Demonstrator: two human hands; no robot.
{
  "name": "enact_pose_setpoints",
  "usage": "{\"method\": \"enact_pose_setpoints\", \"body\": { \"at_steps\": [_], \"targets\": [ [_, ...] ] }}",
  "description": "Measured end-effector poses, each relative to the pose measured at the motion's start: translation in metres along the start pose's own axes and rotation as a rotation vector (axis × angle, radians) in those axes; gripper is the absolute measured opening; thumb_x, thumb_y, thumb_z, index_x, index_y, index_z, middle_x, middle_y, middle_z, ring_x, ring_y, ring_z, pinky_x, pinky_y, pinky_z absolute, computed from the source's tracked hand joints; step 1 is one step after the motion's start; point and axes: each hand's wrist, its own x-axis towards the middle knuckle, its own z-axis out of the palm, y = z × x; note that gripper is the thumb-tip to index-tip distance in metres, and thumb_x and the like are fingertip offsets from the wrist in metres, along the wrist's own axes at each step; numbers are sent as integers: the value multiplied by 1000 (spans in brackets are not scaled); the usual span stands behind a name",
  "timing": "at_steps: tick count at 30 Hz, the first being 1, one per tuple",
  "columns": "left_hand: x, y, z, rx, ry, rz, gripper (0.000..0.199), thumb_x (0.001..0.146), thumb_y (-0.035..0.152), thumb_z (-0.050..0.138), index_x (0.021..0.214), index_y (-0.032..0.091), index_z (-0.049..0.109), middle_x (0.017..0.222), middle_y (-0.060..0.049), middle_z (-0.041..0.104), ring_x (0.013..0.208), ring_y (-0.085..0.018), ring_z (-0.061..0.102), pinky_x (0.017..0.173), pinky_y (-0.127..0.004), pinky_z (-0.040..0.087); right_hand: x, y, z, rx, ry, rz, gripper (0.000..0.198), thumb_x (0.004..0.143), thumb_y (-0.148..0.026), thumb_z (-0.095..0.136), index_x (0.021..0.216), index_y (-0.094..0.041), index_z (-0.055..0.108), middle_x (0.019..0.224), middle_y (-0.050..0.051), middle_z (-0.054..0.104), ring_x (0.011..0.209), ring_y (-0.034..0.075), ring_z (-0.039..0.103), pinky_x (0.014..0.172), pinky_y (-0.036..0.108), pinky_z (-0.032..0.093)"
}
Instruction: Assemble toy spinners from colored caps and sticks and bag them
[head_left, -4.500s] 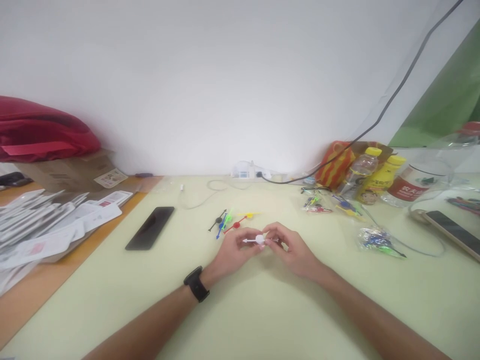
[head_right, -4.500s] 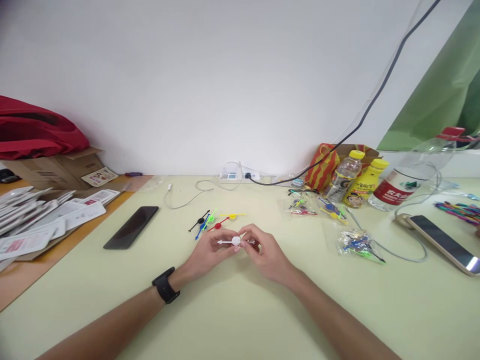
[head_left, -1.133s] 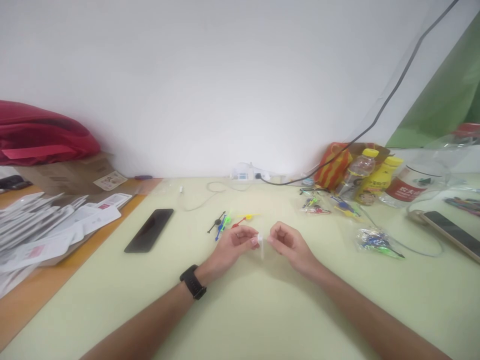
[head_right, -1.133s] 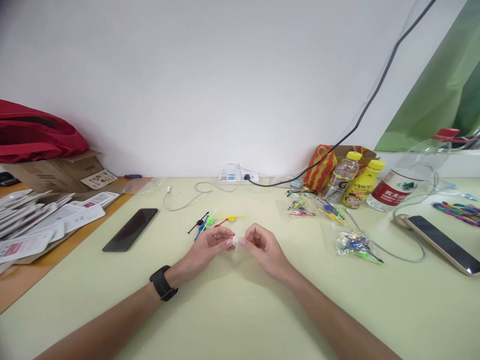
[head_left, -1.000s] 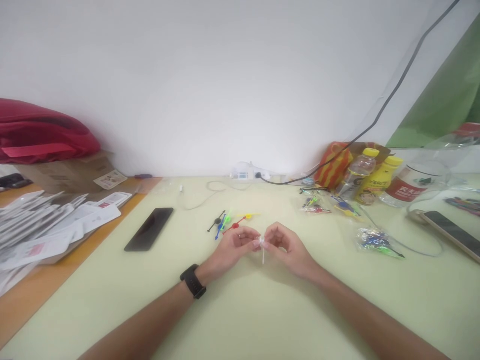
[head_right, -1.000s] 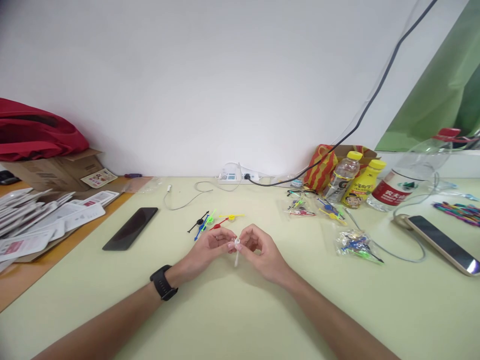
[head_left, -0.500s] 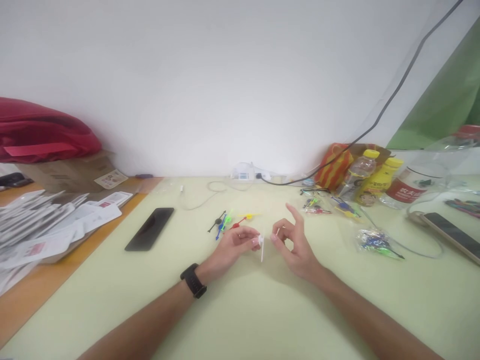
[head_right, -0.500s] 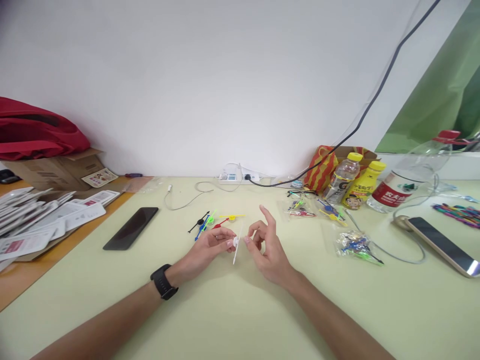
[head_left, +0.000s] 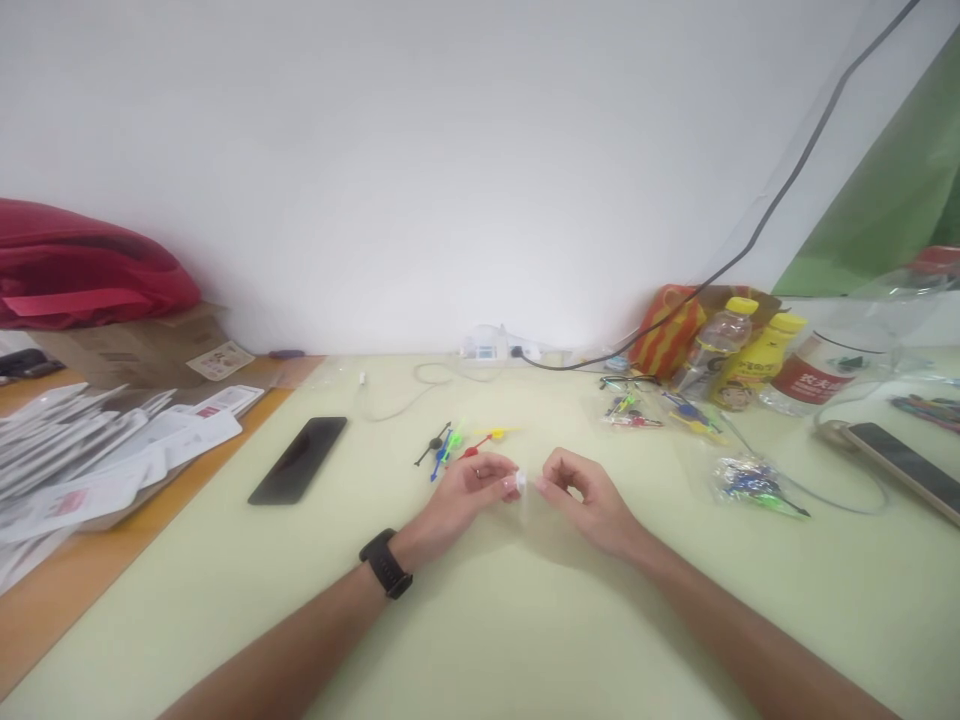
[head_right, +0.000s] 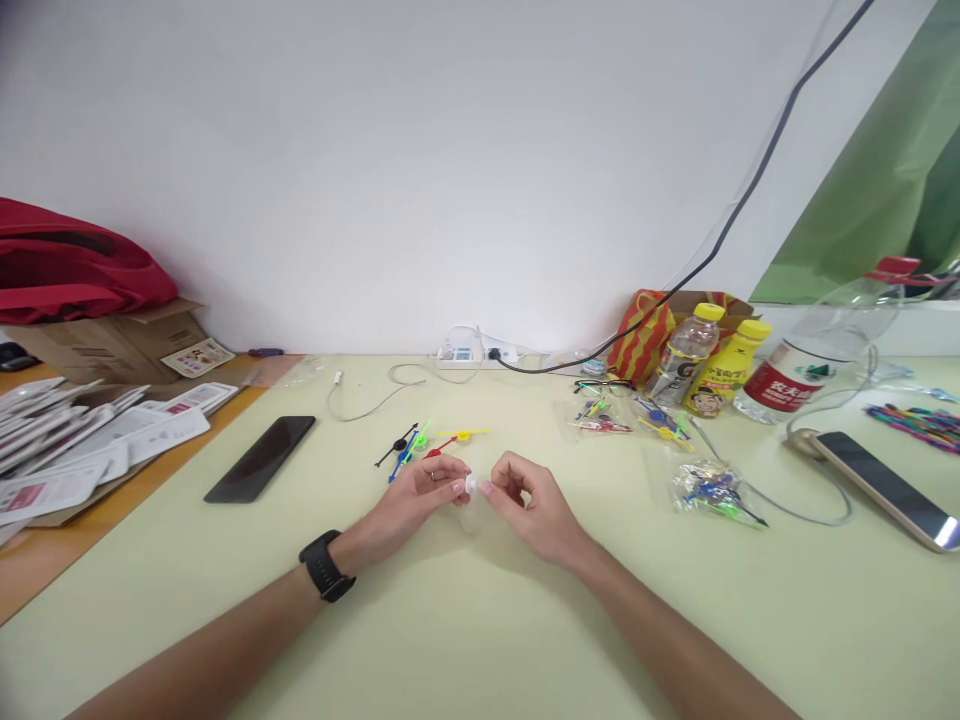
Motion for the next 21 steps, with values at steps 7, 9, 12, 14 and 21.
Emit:
{"method": "enact_pose_setpoints", "body": {
  "at_steps": [7, 9, 12, 14, 21],
  "targets": [
    [0, 1, 1, 13, -4, 0, 24, 88, 36, 76, 103, 17, 72, 96, -5, 69, 85, -16, 66, 85, -32, 53, -3, -1, 2, 37, -5, -10, 20, 98, -38, 61, 88, -21, 55, 77, -1, 55, 69, 14, 51, 62, 27, 41],
    [0, 0, 1, 17, 5, 1, 27, 89, 37, 76, 106, 17, 71, 95, -6, 71, 86, -17, 67, 85, -33, 53, -2, 0, 1, 26, 7, -11, 20, 98, -39, 60, 89, -21, 56, 78, -1, 56, 69, 14, 52, 62, 28, 41],
    [1, -1, 1, 26, 31, -9, 32, 88, 40, 76, 111, 18, 70, 98, -7, 73, 88, -19, 69, 86, -35, 54, 1, 3, -1, -8, 61, -4, 20, 98, -41, 59, 93, -21, 58, 77, 0, 57, 69, 15, 53, 61, 28, 42],
    [2, -1, 2, 47, 47, -26, 35, 86, 42, 77, 109, 17, 71, 101, -9, 74, 90, -20, 70, 87, -36, 55, 3, 6, -4, -39, 108, 8, 21, 97, -42, 60, 94, -22, 59, 77, 0, 57, 68, 15, 53, 60, 28, 41],
    [3, -7, 3, 213, 69, -26, 31, 83, 42, 79, 98, 17, 72, 100, -10, 76, 95, -23, 72, 91, -39, 56, 9, 14, -13, -96, 155, 47, 26, 94, -47, 60, 90, -21, 59, 72, -1, 55, 65, 15, 51, 57, 27, 39]
  ]
}}
